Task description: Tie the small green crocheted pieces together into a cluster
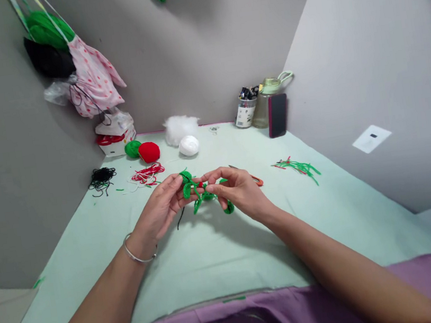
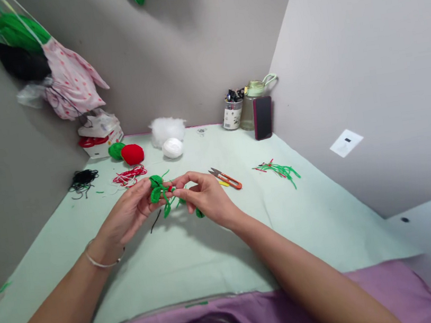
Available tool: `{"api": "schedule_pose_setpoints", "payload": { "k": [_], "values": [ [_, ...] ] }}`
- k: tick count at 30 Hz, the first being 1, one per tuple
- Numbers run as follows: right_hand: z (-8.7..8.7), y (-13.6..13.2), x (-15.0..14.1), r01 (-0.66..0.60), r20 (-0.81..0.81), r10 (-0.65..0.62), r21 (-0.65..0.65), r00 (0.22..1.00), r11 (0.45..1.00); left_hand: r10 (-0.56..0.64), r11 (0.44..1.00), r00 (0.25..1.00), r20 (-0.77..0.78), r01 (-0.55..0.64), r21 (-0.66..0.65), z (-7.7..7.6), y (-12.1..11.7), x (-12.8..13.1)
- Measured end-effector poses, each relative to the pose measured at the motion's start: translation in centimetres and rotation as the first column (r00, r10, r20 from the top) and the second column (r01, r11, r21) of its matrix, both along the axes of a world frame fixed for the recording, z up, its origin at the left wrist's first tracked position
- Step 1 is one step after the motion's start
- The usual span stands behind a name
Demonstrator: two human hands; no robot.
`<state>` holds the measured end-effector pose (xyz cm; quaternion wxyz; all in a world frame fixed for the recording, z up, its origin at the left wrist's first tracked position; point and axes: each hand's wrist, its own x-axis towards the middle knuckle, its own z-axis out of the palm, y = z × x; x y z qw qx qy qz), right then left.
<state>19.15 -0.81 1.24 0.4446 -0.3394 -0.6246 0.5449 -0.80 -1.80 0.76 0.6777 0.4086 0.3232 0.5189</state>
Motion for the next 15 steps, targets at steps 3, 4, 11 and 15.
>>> {"api": "schedule_pose_setpoints", "payload": {
  "k": [3, 4, 11, 15],
  "values": [
    [0.07, 0.06, 0.11, -0.033, 0.011, 0.034, -0.061, 0.999, 0.998, 0.03, 0.999, 0.998, 0.059, -0.031, 0.013, -0.01, 0.07, -0.04],
    [0.09, 0.07, 0.12, -0.043, 0.006, 0.044, -0.081, 0.999, 0.996, 0.036, 0.999, 0.996, 0.077, -0.038, 0.019, 0.01, 0.11, -0.05],
    [-0.15, -0.22, -0.55, -0.133, 0.036, 0.14, -0.155, 0.989, 0.979, 0.066, 0.998, 0.984, 0.168, -0.064, -0.017, 0.27, 0.04, 0.33],
    [-0.29, -0.28, -0.77, -0.159, 0.029, 0.166, -0.165, 0.986, 0.973, 0.075, 0.997, 0.978, 0.196, -0.073, -0.015, 0.37, -0.19, 0.3]
  ]
}}
